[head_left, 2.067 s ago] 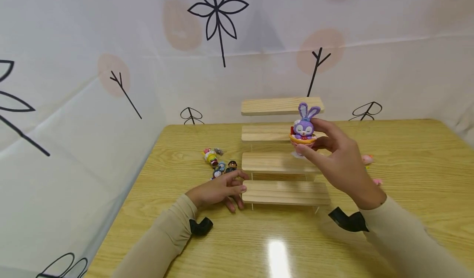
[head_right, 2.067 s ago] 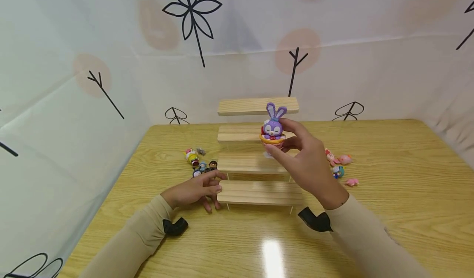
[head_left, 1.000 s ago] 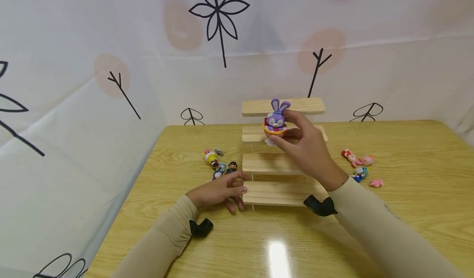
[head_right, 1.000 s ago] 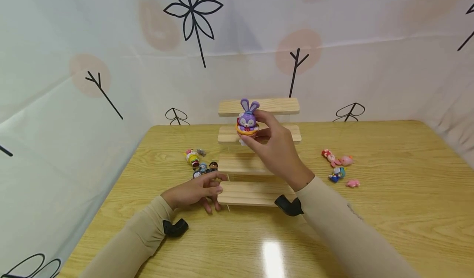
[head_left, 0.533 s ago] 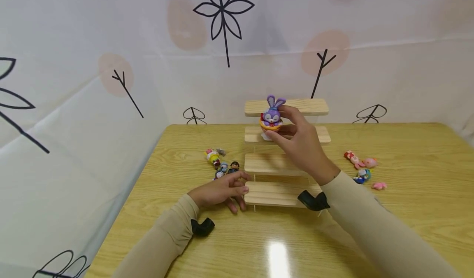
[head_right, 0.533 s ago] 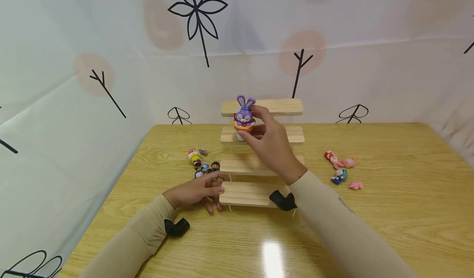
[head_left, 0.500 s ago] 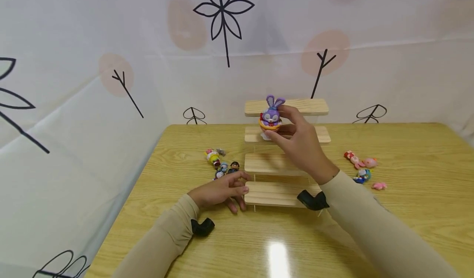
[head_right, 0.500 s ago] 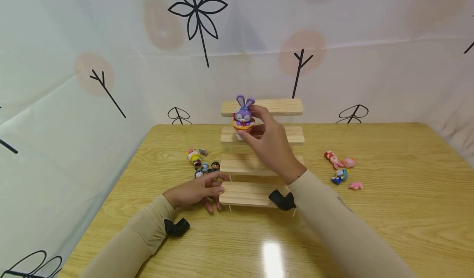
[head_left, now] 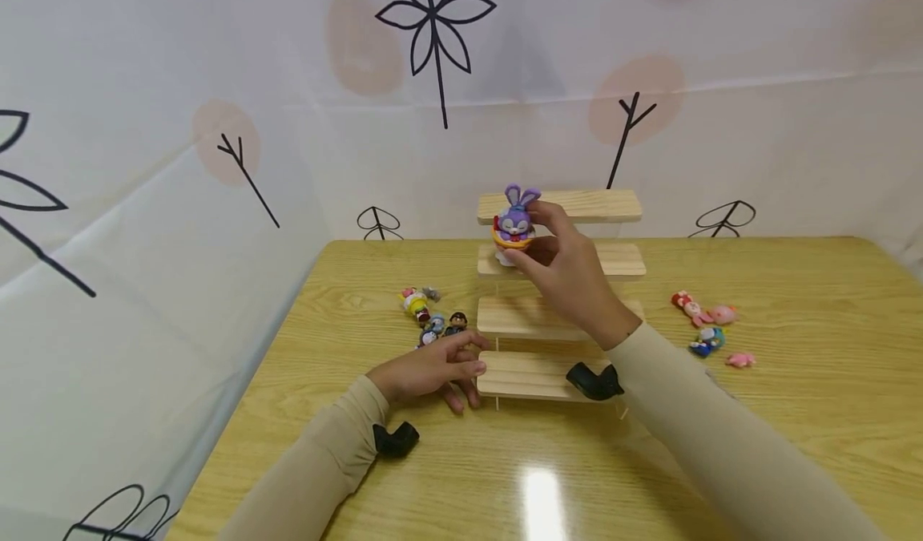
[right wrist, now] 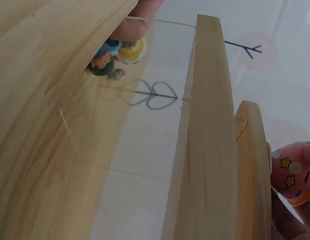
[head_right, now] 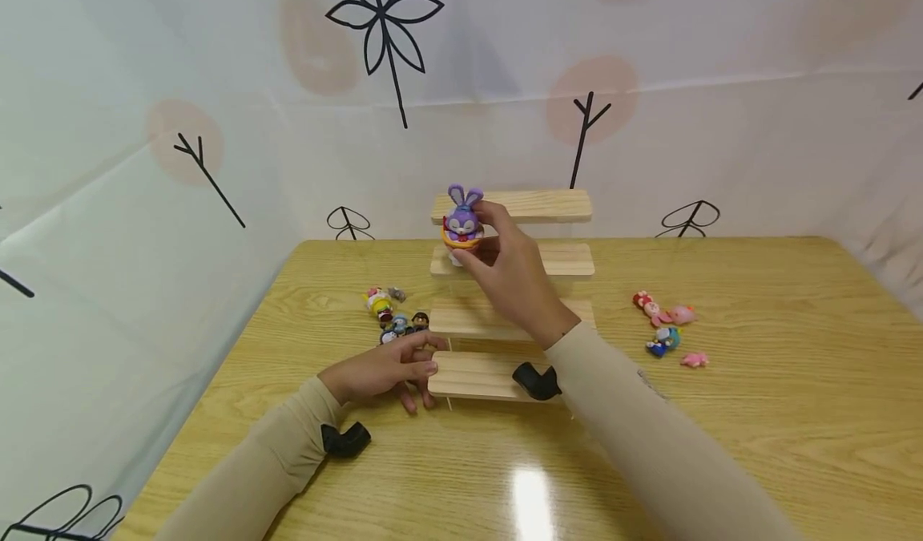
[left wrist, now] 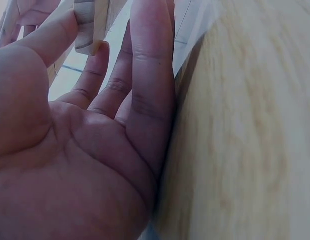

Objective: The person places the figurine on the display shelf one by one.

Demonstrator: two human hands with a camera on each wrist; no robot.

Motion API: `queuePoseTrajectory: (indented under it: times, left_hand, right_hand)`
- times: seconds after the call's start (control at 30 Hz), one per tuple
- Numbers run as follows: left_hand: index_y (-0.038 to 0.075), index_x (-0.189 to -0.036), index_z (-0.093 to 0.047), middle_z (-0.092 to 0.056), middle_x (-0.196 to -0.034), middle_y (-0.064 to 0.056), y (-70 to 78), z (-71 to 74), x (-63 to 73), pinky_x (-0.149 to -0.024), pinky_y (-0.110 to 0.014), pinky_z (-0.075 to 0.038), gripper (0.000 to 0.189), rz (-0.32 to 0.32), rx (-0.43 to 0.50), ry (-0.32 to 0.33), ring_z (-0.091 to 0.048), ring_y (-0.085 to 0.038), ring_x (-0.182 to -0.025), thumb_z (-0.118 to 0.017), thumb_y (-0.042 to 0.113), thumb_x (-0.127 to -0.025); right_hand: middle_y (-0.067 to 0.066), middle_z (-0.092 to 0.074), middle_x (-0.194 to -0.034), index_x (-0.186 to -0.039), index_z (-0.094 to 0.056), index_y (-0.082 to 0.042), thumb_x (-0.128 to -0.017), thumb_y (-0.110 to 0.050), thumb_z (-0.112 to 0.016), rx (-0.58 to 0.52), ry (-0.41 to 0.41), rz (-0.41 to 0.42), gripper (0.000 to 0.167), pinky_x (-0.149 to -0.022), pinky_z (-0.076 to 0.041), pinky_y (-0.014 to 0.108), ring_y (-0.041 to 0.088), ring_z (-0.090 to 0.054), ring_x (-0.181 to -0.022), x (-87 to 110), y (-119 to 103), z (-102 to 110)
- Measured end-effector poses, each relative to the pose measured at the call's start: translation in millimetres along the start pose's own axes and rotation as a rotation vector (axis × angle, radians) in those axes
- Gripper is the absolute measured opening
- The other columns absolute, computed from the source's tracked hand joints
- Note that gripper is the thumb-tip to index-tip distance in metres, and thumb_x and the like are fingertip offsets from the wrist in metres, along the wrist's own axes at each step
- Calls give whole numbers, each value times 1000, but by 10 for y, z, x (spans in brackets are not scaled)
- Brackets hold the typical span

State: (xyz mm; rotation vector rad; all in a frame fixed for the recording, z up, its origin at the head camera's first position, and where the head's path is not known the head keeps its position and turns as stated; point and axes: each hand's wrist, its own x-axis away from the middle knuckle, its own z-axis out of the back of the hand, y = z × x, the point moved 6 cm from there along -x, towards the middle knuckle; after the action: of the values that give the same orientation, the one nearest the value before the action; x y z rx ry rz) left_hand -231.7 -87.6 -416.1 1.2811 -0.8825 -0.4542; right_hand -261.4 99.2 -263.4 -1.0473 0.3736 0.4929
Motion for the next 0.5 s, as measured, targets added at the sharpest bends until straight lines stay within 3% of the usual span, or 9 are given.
queuePoseTrajectory:
  times: [0.5]
  left_hand:
    - [19,-143,-42,-66,-107,-13,-9,4,4,-65,-35,-62,41,0,3,9,-72,-22,-84,-55,27,-105]
  right_hand:
    - [19,-55,-141,-142,-41,-3,-92,-8,-72,-3,-17,44,59,-88,-59,38,31,-71,-106,12,-1,-84]
